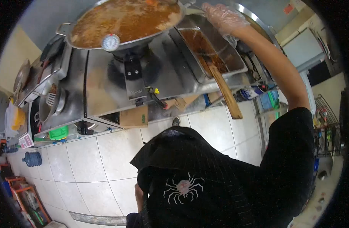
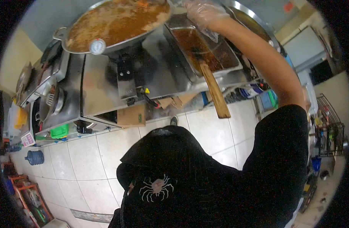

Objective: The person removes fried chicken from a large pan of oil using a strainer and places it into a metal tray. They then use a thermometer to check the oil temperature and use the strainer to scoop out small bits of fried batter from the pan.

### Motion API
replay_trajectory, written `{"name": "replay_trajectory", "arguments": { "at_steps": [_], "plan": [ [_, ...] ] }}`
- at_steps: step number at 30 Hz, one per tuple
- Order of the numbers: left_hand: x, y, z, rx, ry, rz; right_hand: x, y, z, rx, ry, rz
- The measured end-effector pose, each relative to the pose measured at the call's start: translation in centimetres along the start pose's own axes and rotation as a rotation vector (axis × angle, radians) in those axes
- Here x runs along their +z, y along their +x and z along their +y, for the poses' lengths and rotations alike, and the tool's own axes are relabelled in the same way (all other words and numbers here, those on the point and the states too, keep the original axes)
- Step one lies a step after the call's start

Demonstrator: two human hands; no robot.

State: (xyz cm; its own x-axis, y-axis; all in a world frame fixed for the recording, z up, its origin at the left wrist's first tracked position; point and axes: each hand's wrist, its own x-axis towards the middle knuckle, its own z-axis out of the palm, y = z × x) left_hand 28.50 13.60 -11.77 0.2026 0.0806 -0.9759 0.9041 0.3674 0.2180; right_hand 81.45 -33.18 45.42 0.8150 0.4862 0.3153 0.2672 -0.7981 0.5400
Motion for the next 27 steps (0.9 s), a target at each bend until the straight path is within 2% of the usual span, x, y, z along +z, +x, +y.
{"name": "replay_trajectory", "arguments": {
  "at_steps": [2, 3, 4, 6, 8, 10, 11, 12, 14, 15, 17, 18, 20, 21, 23, 24, 27],
  "plan": [
    [-0.5, -0.4, 0.2, -0.013, 0.03, -0.003, -2.4, -2.7, -0.9, -0.109, -0.183, 0.043],
    [-0.8, -0.3, 0.6, -0.02, 0.044, -0.003, -2.9, -3.5, -1.4, 0.002, -0.087, 0.021],
    [-1.0, -0.2, 0.9, -0.023, 0.06, -0.006, -3.4, -4.2, -2.2, 0.011, -0.087, 0.009],
    [-1.3, -0.1, 1.8, -0.024, 0.089, -0.01, -4.1, -5.2, -3.0, 0.313, 0.178, -0.212],
    [-1.9, 0.2, 3.2, -0.017, 0.114, -0.017, -0.8, -6.4, -1.8, 0.294, 0.201, -0.231],
    [-2.3, 0.2, 5.2, 0.0, 0.141, -0.021, 3.0, -6.9, -0.7, 0.111, 0.482, 0.071],
    [-2.3, 0.4, 6.5, 0.018, 0.159, -0.028, 1.0, -6.6, -2.5, 0.309, 0.584, -0.088],
    [-2.2, 0.6, 8.0, 0.044, 0.183, -0.029, 0.0, -6.4, -3.0, 0.451, 0.89, -0.318],
    [-1.6, 0.7, 10.6, 0.109, 0.217, -0.019, 2.0, -6.7, -3.0, 0.647, 1.662, -0.339],
    [-0.7, 0.3, 11.5, 0.17, 0.261, 0.038, 2.2, -6.7, -3.0, 0.618, 1.674, -0.332],
    [1.4, -1.9, 14.0, 0.244, 0.343, 0.089, 2.1, -7.7, -3.3, 0.865, 2.184, -0.192],
    [2.6, -3.8, 15.0, 0.255, 0.328, 0.103, 2.1, -8.3, -3.0, 0.841, 2.199, -0.191],
    [5.9, -7.5, 16.9, 0.718, 0.619, 0.0, 2.0, -9.6, -2.0, 0.853, 2.339, -0.09],
    [8.3, -10.3, 18.2, 0.727, 0.614, 0.006, 1.6, -10.4, -1.5, 0.839, 2.319, -0.08],
    [13.7, -15.8, 20.8, 0.709, 0.481, -0.133, 0.7, -12.4, -0.3, 0.883, 2.335, -0.034],
    [16.1, -16.7, 21.6, 0.706, 0.486, -0.13, 0.4, -13.6, 0.4, 0.934, 2.345, 0.007],
    [23.5, -20.1, 24.0, 0.713, 0.484, -0.315, 1.2, -17.3, 2.8, 0.99, 2.357, -0.012]
  ]
}}
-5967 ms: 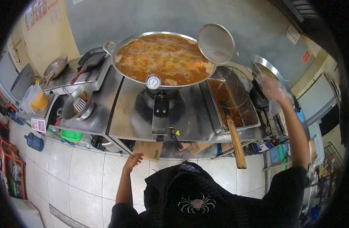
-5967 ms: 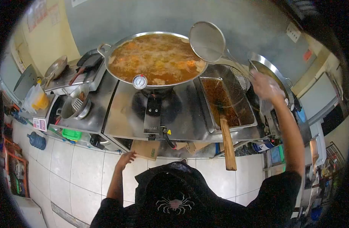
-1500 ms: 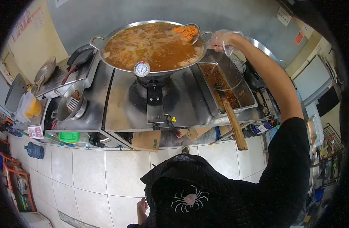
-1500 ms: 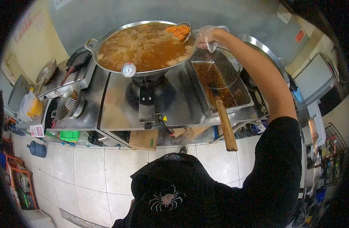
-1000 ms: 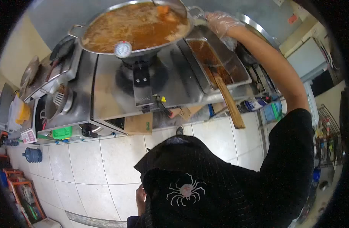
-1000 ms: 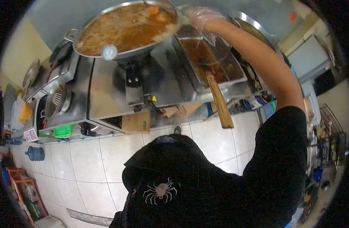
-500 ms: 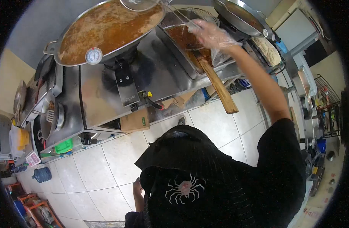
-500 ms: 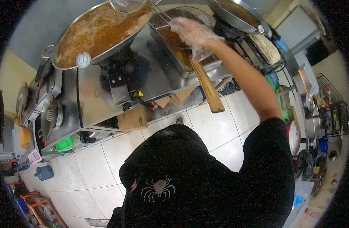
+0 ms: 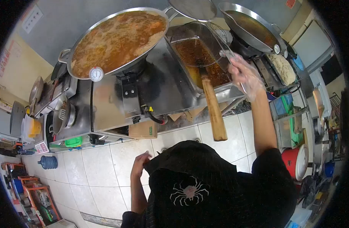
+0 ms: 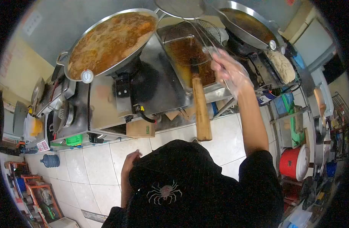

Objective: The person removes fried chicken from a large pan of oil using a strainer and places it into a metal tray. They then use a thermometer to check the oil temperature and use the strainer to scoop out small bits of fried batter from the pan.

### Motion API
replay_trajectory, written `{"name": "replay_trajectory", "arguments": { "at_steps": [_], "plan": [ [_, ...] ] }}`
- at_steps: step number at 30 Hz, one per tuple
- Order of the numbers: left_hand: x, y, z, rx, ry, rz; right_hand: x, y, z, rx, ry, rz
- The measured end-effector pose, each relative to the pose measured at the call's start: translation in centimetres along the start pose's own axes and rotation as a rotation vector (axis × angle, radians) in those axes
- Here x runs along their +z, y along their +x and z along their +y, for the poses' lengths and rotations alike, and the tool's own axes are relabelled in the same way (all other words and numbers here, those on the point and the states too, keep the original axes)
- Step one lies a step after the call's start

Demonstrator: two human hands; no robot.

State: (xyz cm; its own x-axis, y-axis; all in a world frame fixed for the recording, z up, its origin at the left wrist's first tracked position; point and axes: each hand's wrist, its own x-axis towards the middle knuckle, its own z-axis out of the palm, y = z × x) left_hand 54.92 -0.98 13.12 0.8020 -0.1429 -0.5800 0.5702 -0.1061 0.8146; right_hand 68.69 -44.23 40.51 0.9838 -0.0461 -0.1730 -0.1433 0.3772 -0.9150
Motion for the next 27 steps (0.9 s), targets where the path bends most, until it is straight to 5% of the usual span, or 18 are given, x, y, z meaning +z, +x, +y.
{"name": "replay_trajectory", "arguments": {
  "at_steps": [5, 7, 9, 12, 18, 21, 22, 23, 25, 26, 27],
  "plan": [
    [11.4, 4.9, 6.6, -0.061, -0.353, -0.3, -8.9, -1.3, 3.1, 0.064, -0.229, 0.114],
    [16.0, 6.7, 8.6, -0.043, -0.492, -0.408, -15.3, -0.2, 8.0, -0.661, -1.222, -0.026],
    [20.7, 7.8, 11.6, -0.079, -0.681, -0.497, -17.4, -0.2, 10.9, -0.218, -1.183, 0.318],
    [25.4, 9.8, 14.9, -0.106, -1.04, -0.531, -18.2, -0.8, 12.5, -0.362, -1.286, 0.299],
    [28.8, 10.9, 17.9, 0.011, -1.288, -0.398, -18.5, -1.0, 11.9, -0.132, -1.251, 0.297],
    [28.9, 10.8, 17.6, 0.038, -1.352, -0.443, -18.8, -0.8, 12.6, -0.312, -1.188, 0.337],
    [28.8, 10.8, 17.5, 0.058, -1.35, -0.429, -21.5, 0.0, 14.7, -0.607, -1.362, 0.212],
    [28.8, 10.7, 17.4, 0.046, -1.366, -0.412, -21.2, 0.0, 14.5, -0.618, -1.354, 0.197],
    [28.6, 10.2, 17.0, 0.04, -1.385, -0.388, -20.6, -0.4, 13.9, -0.218, -1.206, 0.3],
    [28.1, 9.9, 16.7, 0.043, -1.367, -0.38, -21.0, -0.7, 13.7, -0.074, -1.383, 0.196],
    [27.5, 9.6, 16.4, 0.044, -1.347, -0.374, -21.0, -0.9, 14.1, -0.077, -1.38, 0.191]
  ]
}}
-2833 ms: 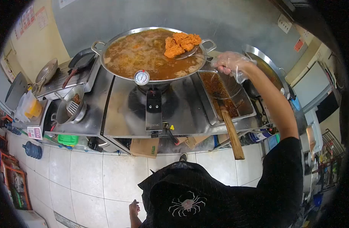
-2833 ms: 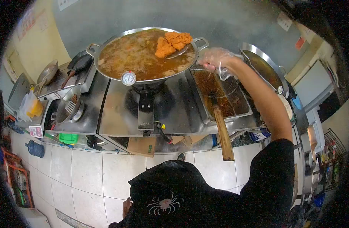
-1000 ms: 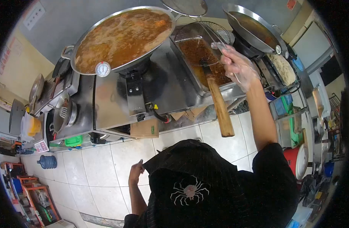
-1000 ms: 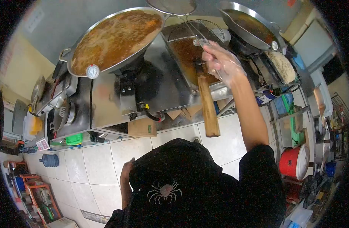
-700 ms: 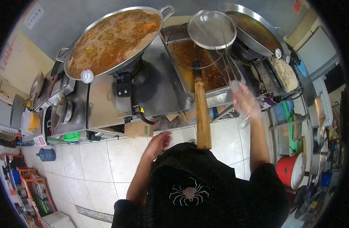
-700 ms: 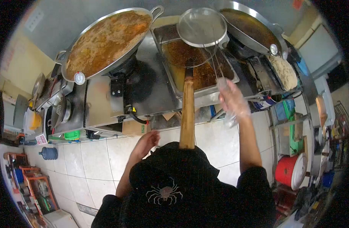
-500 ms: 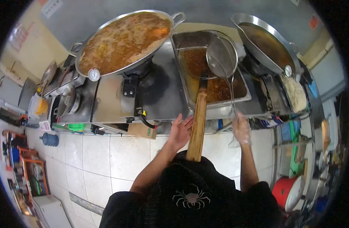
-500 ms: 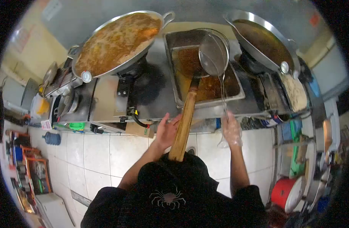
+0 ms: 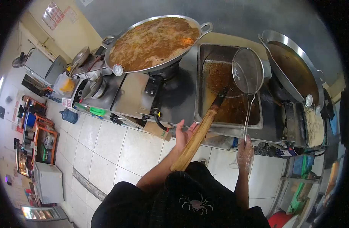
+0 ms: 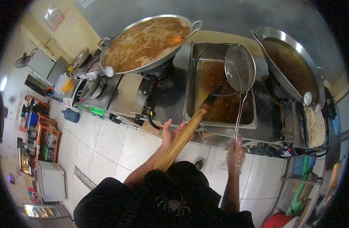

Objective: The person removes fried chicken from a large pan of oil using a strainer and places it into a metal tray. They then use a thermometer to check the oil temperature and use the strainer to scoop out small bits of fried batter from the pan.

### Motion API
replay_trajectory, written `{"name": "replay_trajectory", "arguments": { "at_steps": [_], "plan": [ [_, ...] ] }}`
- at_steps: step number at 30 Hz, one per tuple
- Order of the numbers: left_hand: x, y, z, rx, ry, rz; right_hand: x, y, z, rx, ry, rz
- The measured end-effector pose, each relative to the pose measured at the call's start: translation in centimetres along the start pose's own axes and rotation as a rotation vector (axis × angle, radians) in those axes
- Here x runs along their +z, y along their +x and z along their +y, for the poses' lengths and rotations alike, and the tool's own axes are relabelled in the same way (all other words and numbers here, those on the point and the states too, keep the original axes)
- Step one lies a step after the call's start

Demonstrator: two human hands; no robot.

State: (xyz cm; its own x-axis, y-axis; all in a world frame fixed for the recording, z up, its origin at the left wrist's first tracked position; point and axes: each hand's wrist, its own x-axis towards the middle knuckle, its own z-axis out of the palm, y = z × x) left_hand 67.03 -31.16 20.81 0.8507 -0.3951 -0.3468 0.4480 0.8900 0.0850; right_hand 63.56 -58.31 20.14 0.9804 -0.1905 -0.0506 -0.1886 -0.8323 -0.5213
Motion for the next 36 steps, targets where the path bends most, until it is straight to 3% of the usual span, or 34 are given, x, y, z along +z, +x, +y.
{"name": "replay_trajectory", "arguments": {
  "at_steps": [2, 3, 5, 6, 7, 9, 12, 13, 14, 15, 16, 17, 18, 19, 20, 23, 24, 25, 26, 27, 28, 30, 31, 34, 36],
  "plan": [
    [-0.8, -0.7, 0.8, -0.001, 0.005, 0.008, 0.9, -0.7, 0.0, -0.134, 0.141, 0.264],
    [-1.3, -1.1, 1.3, -0.007, 0.007, 0.013, 1.5, -1.0, 0.6, -0.138, 0.141, 0.264],
    [-2.7, -1.7, 2.6, -0.067, 0.084, 0.017, 2.2, -1.4, 2.0, -0.372, 0.005, 0.377],
    [-3.2, -2.3, 3.3, -0.127, 0.162, 0.023, 1.6, -1.8, 0.8, -0.389, -0.003, 0.379],
    [-3.7, -3.3, 4.0, -0.113, 0.151, 0.009, 1.0, -2.5, -0.7, -0.206, 0.154, 0.296],
    [-5.1, -6.2, 6.0, -0.076, 1.015, 0.137, -1.3, -3.5, -3.7, 0.185, 0.407, 0.058],
    [-9.3, -10.4, 8.8, -0.185, 1.804, 0.094, -0.4, -2.8, -1.3, 0.015, 0.193, 0.248],
    [-9.0, -12.2, 9.0, -0.336, 1.905, 0.146, 0.2, -2.3, -0.6, -0.089, 0.146, 0.34],
    [-13.9, -12.8, 9.2, -0.282, 2.132, 0.047, -0.1, -2.0, -1.1, -0.1, 0.141, 0.348],
    [-8.0, -14.9, 8.9, -0.55, 2.175, 0.164, -0.9, -1.7, -2.1, -0.079, 0.124, 0.341],
    [-11.0, -15.4, 8.7, -0.801, 2.06, 0.263, -2.2, -1.7, -3.2, -0.056, 0.104, 0.335],
    [-12.0, -16.3, 8.7, -0.795, 2.049, 0.117, -4.4, -1.4, -5.5, -0.081, 0.067, 0.291],
    [-14.1, -17.3, 8.4, -0.578, 2.04, -0.017, -6.7, -0.8, -8.1, -0.079, 0.065, 0.284],
    [-15.9, -17.8, 8.6, -0.508, 2.103, -0.029, -8.4, 0.0, -10.6, -0.075, 0.066, 0.278],
    [-17.0, -17.9, 9.1, -0.436, 2.165, -0.041, -9.6, 1.5, -11.7, -0.199, 0.055, 0.342],
    [-11.4, -20.2, 11.8, -0.342, 1.914, 0.023, -14.4, 5.4, -18.1, -0.28, -0.296, 0.342],
    [-12.1, -20.6, 12.6, -0.338, 1.917, 0.011, -14.7, 7.9, -17.7, -0.497, -0.398, 0.503],
    [-13.1, -21.2, 13.5, -0.182, 1.834, 0.038, -16.1, 9.6, -20.6, -0.385, -0.421, 0.322],
    [-13.7, -21.6, 14.4, -0.03, 1.746, 0.065, -16.6, 11.6, -22.5, -0.428, -0.488, 0.329],
    [-13.7, -22.0, 15.1, -0.041, 1.687, 0.273, -16.8, 13.5, -24.2, -0.471, -0.554, 0.334],
    [-14.6, -22.4, 15.9, -0.041, 1.692, 0.265, -17.1, 15.2, -26.2, -0.517, -0.63, 0.294],
    [-18.2, -23.6, 17.4, 0.089, 1.66, 0.638, -16.7, 19.3, -29.0, -0.557, -0.722, 0.232],
    [-20.4, -24.3, 17.9, 0.093, 1.654, 0.635, -16.1, 21.3, -29.8, -0.554, -0.738, 0.211],
    [-27.5, -27.3, 17.5, 0.235, 1.355, 0.894, -15.2, 23.0, -33.1, -0.524, -0.825, 0.144],
    [-33.9, -29.6, 15.9, 0.156, 1.216, 1.148, -14.4, 24.3, -32.3, -0.544, -0.702, 0.152]
  ]
}}
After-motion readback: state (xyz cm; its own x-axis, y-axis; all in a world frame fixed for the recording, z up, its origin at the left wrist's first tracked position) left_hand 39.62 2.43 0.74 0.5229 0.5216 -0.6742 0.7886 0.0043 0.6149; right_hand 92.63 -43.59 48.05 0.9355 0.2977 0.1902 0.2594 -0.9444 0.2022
